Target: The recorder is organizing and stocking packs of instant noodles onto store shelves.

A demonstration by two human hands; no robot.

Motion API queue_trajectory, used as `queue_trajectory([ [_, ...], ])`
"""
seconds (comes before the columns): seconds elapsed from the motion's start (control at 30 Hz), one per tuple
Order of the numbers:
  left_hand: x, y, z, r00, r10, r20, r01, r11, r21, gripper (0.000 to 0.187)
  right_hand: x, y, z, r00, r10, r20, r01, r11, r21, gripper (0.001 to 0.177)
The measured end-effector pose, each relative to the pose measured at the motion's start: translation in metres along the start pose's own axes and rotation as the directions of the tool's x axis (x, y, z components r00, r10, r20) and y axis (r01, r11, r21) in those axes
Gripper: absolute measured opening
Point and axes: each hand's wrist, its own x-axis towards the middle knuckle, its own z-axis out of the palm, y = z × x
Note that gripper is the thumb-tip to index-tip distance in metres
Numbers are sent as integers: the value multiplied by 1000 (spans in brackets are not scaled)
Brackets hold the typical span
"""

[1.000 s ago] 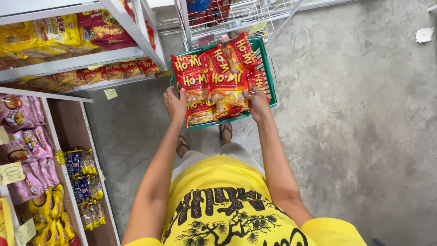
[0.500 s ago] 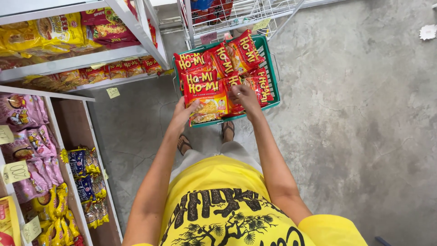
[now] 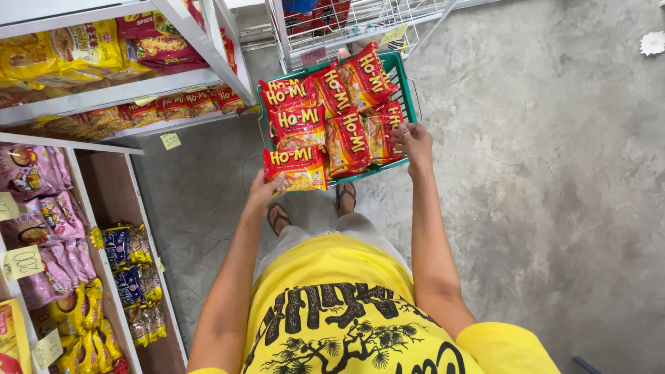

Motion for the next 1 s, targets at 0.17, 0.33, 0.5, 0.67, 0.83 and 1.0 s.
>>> queue_trajectory([
  [0.17,3,1,9,1000,2,-14,-3,998,-65,36,1,-9,-2,997,-78,-28,74,990,-122,31],
  [0.33,25,-26,17,999,11,-31,-12,998,-59,38,7,-2,-16,988,-157,-10,153,973,-174,32],
  [0.5,43,-57,34,972,226,-68,-223,973,52,40,12,22,-25,987,-155,-37,135,937,-323,38],
  [0.67,34,-34,47,944,292,-154,-253,939,232,42,22,50,-33,983,-183,1,161,863,-479,57],
  [0.83,35,-33,50,934,291,-205,-230,933,277,44,24,52,-28,977,-191,92,212,855,-474,75],
  [1.0,40,-46,48,900,281,-332,-107,883,457,46,34,58,-22,970,-138,203,222,846,-485,81],
])
